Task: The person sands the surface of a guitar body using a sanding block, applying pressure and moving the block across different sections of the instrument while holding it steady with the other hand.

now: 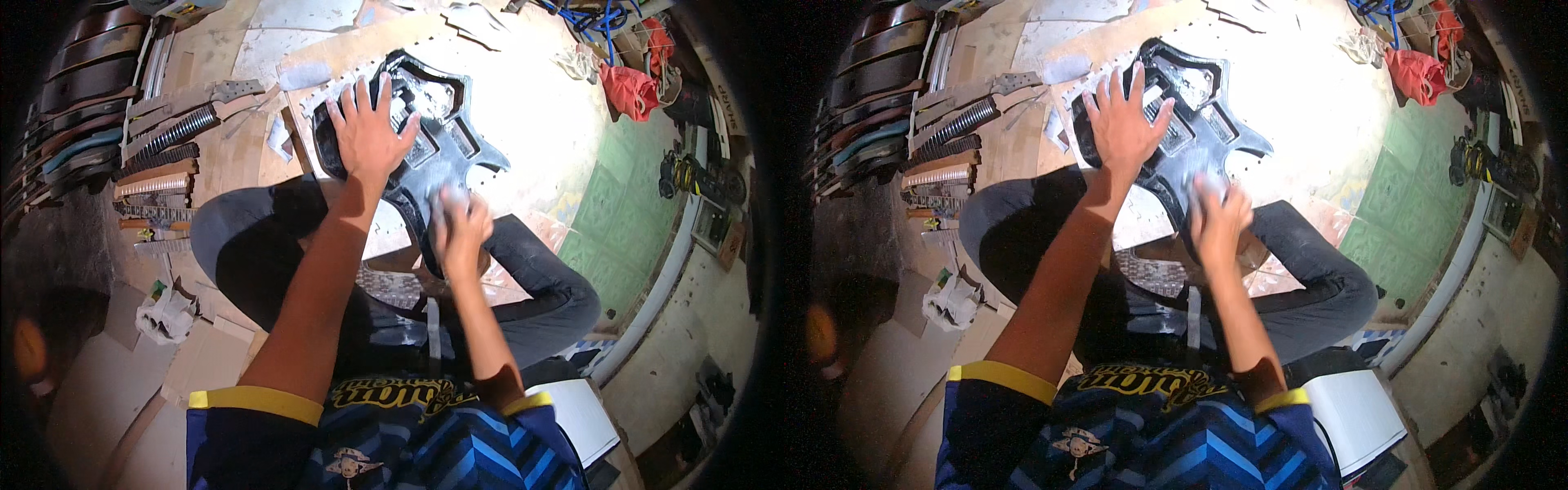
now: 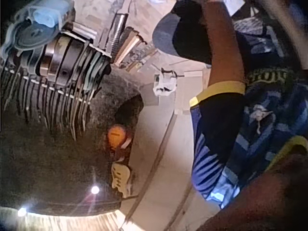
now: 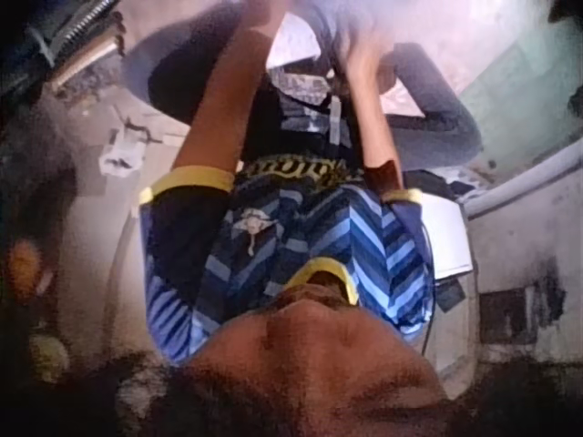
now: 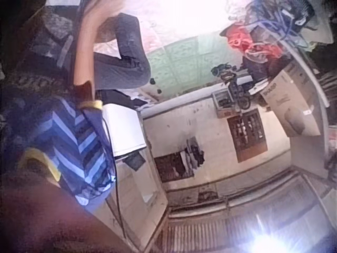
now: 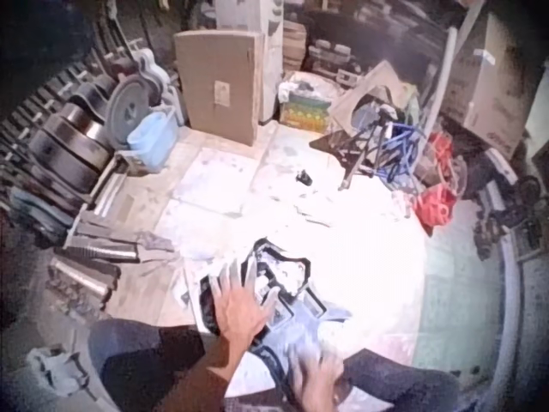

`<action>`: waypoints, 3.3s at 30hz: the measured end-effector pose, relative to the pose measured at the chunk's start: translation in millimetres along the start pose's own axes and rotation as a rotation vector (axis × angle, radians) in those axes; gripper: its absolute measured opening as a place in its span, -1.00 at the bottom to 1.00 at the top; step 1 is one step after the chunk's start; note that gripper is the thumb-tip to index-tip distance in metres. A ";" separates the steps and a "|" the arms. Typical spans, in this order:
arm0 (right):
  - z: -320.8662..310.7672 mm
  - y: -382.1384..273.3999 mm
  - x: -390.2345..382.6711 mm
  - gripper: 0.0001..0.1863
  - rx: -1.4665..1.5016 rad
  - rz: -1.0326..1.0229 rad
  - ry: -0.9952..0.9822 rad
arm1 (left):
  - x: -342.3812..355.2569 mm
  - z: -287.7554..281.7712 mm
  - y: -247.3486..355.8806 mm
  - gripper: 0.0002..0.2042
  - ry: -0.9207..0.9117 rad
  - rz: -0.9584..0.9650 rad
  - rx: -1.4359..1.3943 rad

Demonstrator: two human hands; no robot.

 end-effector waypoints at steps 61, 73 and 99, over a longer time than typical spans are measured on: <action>-7.2 -12.6 -49.7 -0.43 -0.040 -0.055 -0.110 | -16.9 -2.2 6.5 -0.24 -0.016 0.015 0.020; -0.4 -19.1 -13.2 -0.47 -0.044 -0.030 -0.074 | -16.3 -2.0 6.9 -0.27 -0.019 0.025 0.002; 8.7 -44.7 31.9 -0.37 0.046 -0.089 -0.065 | -14.7 4.2 -2.4 -0.30 -0.068 -0.030 0.038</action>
Point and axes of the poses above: each hand's wrist, its own x-axis towards the middle knuckle, its own z-axis out of the palm, y = z × x, the point moved 10 cm from there along x, towards the middle knuckle, and after that the axes turned 1 degree about -z, right-handed, at the moved point
